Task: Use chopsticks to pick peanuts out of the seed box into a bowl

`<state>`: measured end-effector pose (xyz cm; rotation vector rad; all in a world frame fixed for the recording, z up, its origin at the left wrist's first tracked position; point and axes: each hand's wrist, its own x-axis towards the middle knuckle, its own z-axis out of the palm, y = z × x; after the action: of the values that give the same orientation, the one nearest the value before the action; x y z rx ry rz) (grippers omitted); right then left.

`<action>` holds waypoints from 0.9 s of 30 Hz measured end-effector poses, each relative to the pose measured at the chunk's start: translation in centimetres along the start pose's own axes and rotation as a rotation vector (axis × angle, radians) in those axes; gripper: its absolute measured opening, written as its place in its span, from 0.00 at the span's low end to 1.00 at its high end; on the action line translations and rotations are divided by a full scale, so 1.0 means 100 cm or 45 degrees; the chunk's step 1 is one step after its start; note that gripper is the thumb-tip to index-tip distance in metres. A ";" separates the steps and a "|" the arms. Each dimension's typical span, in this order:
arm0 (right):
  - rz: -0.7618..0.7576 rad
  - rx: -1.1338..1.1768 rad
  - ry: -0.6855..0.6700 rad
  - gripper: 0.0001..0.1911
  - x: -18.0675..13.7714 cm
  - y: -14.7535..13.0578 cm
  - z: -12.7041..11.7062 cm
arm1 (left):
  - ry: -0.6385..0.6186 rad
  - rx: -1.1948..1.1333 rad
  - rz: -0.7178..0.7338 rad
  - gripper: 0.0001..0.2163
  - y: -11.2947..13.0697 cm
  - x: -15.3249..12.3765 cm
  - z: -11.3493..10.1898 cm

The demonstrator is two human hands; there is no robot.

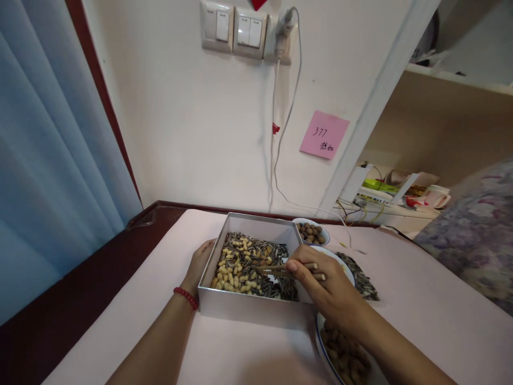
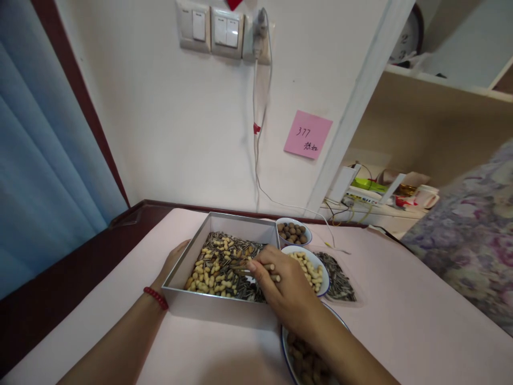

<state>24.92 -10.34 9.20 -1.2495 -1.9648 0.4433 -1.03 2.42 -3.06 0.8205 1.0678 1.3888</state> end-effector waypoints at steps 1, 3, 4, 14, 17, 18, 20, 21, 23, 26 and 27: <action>-0.009 -0.006 -0.005 0.18 -0.001 0.000 0.000 | -0.005 -0.008 -0.005 0.22 0.000 -0.001 0.001; -0.035 -0.012 -0.025 0.17 -0.003 -0.002 0.000 | -0.011 -0.022 -0.008 0.21 0.000 -0.001 0.001; -0.053 -0.016 -0.035 0.16 -0.003 -0.003 -0.001 | -0.012 -0.026 -0.011 0.21 0.000 -0.002 0.001; -0.163 -0.024 -0.008 0.14 -0.008 -0.016 -0.008 | -0.035 -0.048 -0.039 0.20 -0.003 -0.002 -0.002; -0.128 -0.053 -0.052 0.14 -0.007 -0.015 -0.001 | -0.034 -0.058 -0.035 0.19 -0.007 0.001 -0.003; -0.117 -0.060 -0.064 0.15 -0.007 -0.014 0.000 | -0.034 -0.060 -0.037 0.19 -0.008 0.002 -0.004; -0.107 -0.056 -0.081 0.15 -0.006 -0.013 0.003 | -0.044 -0.062 -0.040 0.19 -0.011 0.004 -0.005; -0.107 -0.050 -0.085 0.14 -0.005 -0.013 0.004 | -0.049 -0.059 -0.038 0.19 -0.011 0.004 -0.005; -0.116 -0.039 -0.086 0.14 -0.004 -0.013 0.004 | -0.053 -0.049 -0.032 0.19 -0.012 0.005 -0.005; -0.141 -0.044 -0.067 0.15 -0.004 -0.013 0.006 | -0.042 -0.036 -0.018 0.20 -0.009 0.003 -0.004; -0.145 -0.049 -0.052 0.15 -0.004 -0.013 0.006 | -0.039 -0.036 -0.009 0.20 -0.008 0.003 -0.004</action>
<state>23.75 -11.23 9.51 -1.1532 -2.0759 0.3785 -1.15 2.60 -3.97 0.8143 1.0247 1.3781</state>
